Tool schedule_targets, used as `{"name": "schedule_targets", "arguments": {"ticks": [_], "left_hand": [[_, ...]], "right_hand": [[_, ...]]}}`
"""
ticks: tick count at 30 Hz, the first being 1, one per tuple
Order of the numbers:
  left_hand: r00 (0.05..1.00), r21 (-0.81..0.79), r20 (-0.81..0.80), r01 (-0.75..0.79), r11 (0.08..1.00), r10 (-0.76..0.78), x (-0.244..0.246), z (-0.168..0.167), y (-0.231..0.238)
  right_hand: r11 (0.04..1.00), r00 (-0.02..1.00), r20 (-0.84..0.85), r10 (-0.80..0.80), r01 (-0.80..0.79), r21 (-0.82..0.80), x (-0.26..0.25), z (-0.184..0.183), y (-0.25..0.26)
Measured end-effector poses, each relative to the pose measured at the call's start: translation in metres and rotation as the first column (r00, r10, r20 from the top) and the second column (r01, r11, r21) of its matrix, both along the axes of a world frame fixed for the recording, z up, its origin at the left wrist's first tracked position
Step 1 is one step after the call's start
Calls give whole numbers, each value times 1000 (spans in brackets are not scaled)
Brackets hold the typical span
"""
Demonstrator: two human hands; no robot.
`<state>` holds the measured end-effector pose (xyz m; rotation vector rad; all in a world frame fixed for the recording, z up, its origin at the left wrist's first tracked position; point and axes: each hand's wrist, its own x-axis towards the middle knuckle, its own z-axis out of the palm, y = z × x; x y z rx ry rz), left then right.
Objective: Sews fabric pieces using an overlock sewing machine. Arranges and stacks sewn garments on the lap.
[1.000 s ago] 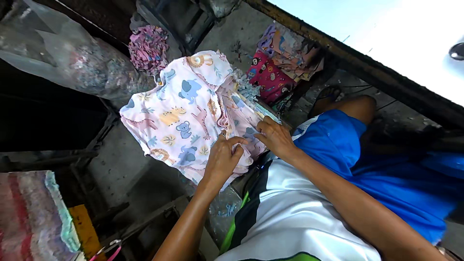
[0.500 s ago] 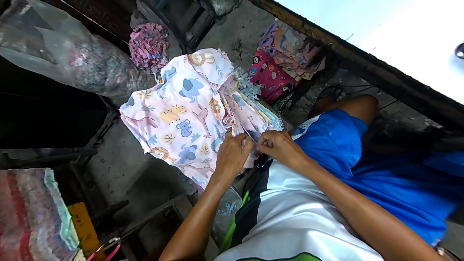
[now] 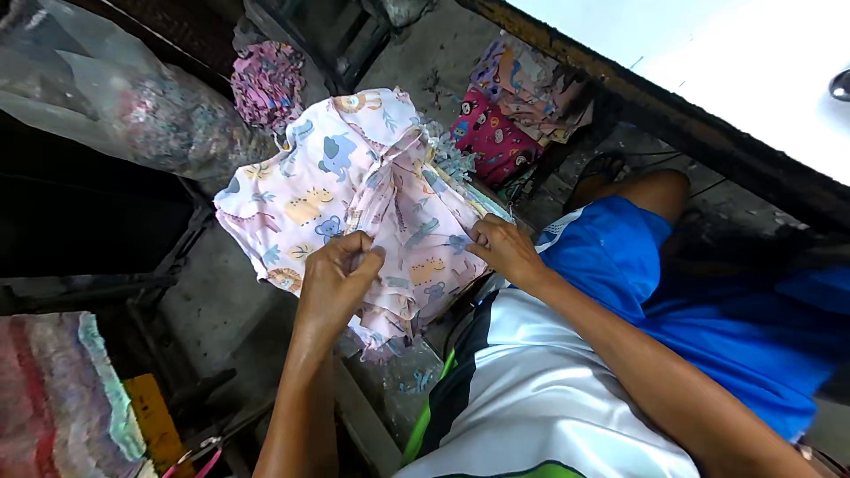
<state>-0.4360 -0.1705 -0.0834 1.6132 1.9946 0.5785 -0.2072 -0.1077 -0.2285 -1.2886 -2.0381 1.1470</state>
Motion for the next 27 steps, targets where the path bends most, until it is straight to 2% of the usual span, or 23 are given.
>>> {"name": "schedule_targets", "arguments": {"ticks": [2,6,9,12,14,17,22,27], "left_hand": [[998,20,-38,58,998,-57,3,1,0],[973,-21,-140,182,983,-183,26,-23,1],[925,-174,-232,263,949,-299,47,-44,1],[881,-314,-295,278,908,-371,56,-53,4],[884,-347,-288,261,901,-368,59,-55,7],[924,-307,-225,233,923,-308,64,-64,8],[954,-277,-212,149,949,-212,75,-76,13],[966,-134,-191,150,980,-174,63,-78,13]], "right_hand": [[1000,1000,-30,2,-3,-22,2,-3,-1],[967,994,-105,-25,-3,-253,16,12,-5],[938,995,-78,55,-78,-338,20,16,-10],[910,994,-38,101,-108,-399,21,18,-16],[877,993,-84,78,-109,-469,20,24,-18],[821,981,-195,25,-131,-555,19,34,-21],[866,979,-164,121,-185,-465,19,36,-29],[866,971,-222,91,-187,-464,24,49,-38]]}}
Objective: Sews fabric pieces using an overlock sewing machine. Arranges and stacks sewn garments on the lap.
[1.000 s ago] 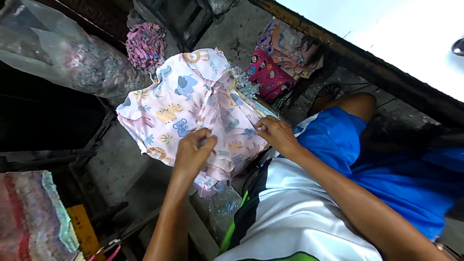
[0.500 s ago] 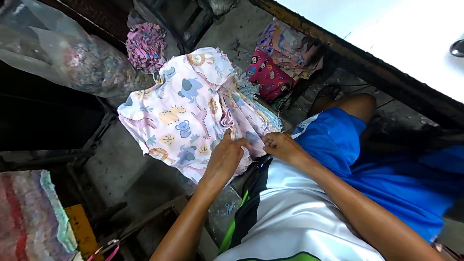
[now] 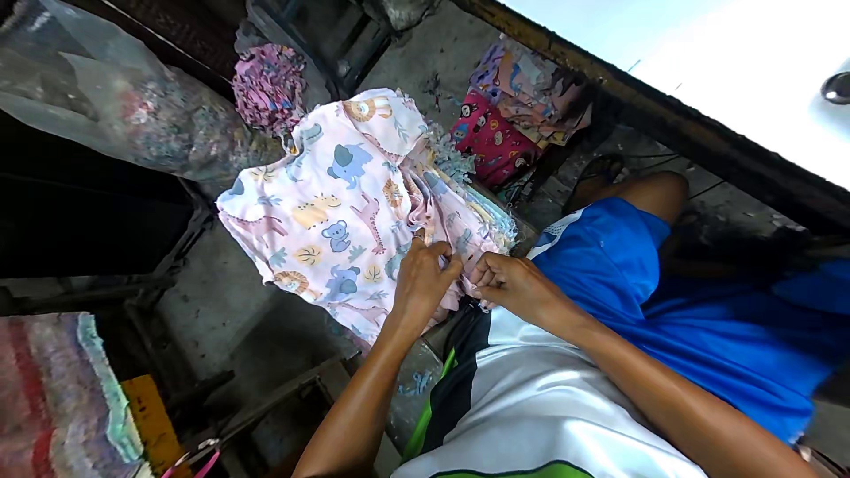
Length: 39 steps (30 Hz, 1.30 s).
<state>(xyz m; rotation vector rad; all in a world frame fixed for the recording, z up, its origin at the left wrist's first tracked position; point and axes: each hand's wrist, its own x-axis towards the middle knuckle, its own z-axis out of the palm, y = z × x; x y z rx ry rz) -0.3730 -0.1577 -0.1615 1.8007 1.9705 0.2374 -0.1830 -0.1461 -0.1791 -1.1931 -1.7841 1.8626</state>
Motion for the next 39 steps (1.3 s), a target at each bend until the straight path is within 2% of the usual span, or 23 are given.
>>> {"name": "schedule_targets", "arguments": {"ticks": [5,9,12,15,19,21,25,27,30,33,39], "left_hand": [[990,69,97,-105,992,98,-23,29,0],[986,181,110,-143,973,125,-40,57,-2],[990,194,102,-118,974,100,-31,56,-4],[995,194,77,-76,978,62,-21,38,-4],[996,249,67,-79,965,64,-24,28,-2],[995,305,76,-89,948,69,-35,40,-2],[994,532,-90,-5,847,62,-42,71,-2],[994,477,-109,58,877,-7,-35,69,-4],[989,185,-121,109,977,-87,-18,36,-4],[982,34,-161,105,994,-98,-6,5,-3],[997,-29,-77,15,999,-17,3,9,10]], "right_hand": [[997,989,-128,70,-68,26,14,2,4],[972,999,1,-47,46,232,20,-21,22],[909,980,83,-180,133,395,10,-38,36],[861,966,110,-235,154,484,-5,-46,43],[869,953,196,-231,111,482,-17,-49,43],[882,956,199,-213,101,461,-17,-46,39],[891,971,95,-220,161,425,-12,-50,37],[898,976,64,-208,165,408,-9,-50,37],[915,982,53,-179,146,376,-2,-45,31],[924,989,42,-143,119,362,4,-35,21],[917,994,-94,-53,85,391,-12,-16,9]]}}
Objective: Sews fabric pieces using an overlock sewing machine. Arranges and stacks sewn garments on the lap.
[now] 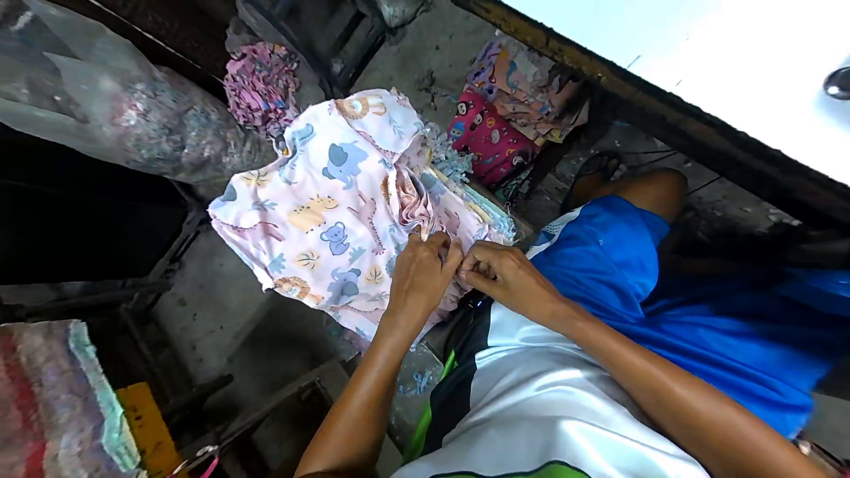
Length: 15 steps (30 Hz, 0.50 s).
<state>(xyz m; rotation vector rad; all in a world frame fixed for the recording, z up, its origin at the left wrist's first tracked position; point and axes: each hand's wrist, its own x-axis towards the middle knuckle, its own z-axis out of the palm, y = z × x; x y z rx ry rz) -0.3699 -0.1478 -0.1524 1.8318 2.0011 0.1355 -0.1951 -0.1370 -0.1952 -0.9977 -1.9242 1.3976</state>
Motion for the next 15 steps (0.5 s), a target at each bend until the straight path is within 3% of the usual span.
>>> {"name": "schedule_targets", "arguments": {"ticks": [4,10,15], "left_hand": [[996,21,80,45,999,-47,-14,5,6],[992,133,121,-52,990,36,-47,42,-7],[996,198,72,-65,978,52,-56,56,-16]], "right_hand": [[998,997,-30,66,-66,14,-2,-4,12],[981,981,103,-164,151,120,5,-20,40],[956,959,218,-181,119,269,-23,-32,46]]}}
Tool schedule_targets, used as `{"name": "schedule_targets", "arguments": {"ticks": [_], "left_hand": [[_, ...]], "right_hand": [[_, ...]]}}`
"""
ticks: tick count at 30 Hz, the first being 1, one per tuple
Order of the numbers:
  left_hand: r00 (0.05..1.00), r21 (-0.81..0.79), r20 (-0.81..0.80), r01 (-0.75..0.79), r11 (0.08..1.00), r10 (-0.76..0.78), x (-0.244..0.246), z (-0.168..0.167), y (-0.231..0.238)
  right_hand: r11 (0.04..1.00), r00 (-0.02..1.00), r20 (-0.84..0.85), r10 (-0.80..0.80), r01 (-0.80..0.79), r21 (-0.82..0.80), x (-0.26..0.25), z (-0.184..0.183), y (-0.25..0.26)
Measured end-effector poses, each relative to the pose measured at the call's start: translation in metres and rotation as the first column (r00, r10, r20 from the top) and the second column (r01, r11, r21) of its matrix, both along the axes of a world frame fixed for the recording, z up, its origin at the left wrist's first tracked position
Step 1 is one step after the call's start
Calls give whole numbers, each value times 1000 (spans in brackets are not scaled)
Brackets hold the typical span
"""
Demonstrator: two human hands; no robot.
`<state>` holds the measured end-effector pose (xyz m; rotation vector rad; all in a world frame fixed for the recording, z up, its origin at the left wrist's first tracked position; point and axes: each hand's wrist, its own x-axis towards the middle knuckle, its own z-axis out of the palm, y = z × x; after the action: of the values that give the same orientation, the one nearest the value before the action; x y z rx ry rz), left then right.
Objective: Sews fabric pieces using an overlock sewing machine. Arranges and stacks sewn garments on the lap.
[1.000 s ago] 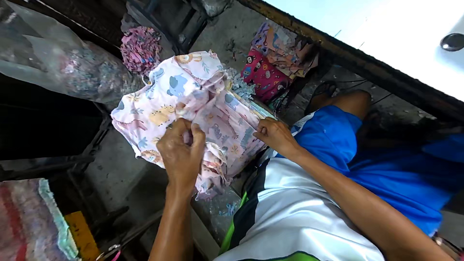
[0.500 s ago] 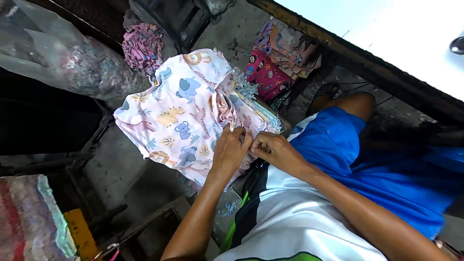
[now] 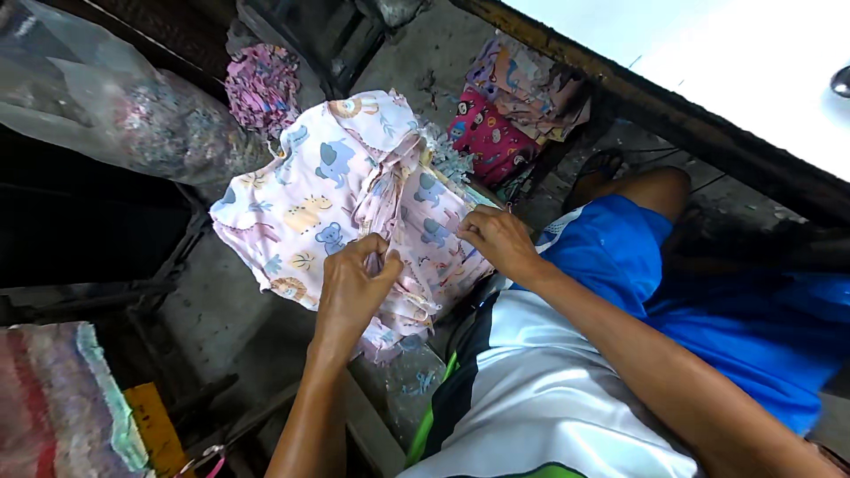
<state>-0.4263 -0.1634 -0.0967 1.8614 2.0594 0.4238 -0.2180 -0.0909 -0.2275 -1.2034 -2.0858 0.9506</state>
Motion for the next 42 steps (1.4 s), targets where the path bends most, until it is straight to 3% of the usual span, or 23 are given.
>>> {"name": "schedule_targets", "arguments": {"ticks": [5,7,11,15,19,24,27,32,35,42], "left_hand": [[999,8,30,15,1000,-15,-1,-7,1],[1000,36,28,-3,999,2,-10,0,2],[991,128,-134,30,991,-12,-10,19,1],[948,-128,-273,134,983,-165,18,-3,-4],[907,-241,-344,164,957,-242,33,-23,0],[919,-260,-250,241,935,-306,30,-24,6],[940,-134,-194,259,957,-281,17,-31,5],[975,-19,-181,127,992,-128,1,-38,4],[982,43,-181,61,997,-53,-6,-41,2],[998,-24,-59,11,1000,-12,-6,-2,-1]], "right_hand": [[1000,989,150,16,-14,-19,-17,-4,-11],[996,998,69,12,-5,-94,-10,1,-13],[936,994,-100,-45,7,-352,6,4,-14],[899,977,-204,-56,-40,-436,14,18,-25],[870,959,-282,-14,-128,-477,12,36,-37],[907,948,-314,40,-166,-386,0,47,-44],[935,957,-283,69,-161,-317,7,39,-31],[977,990,-123,-64,37,-209,24,12,1],[975,996,-39,-83,73,-212,19,-5,19],[958,988,-90,-125,97,-270,12,-6,24]]}}
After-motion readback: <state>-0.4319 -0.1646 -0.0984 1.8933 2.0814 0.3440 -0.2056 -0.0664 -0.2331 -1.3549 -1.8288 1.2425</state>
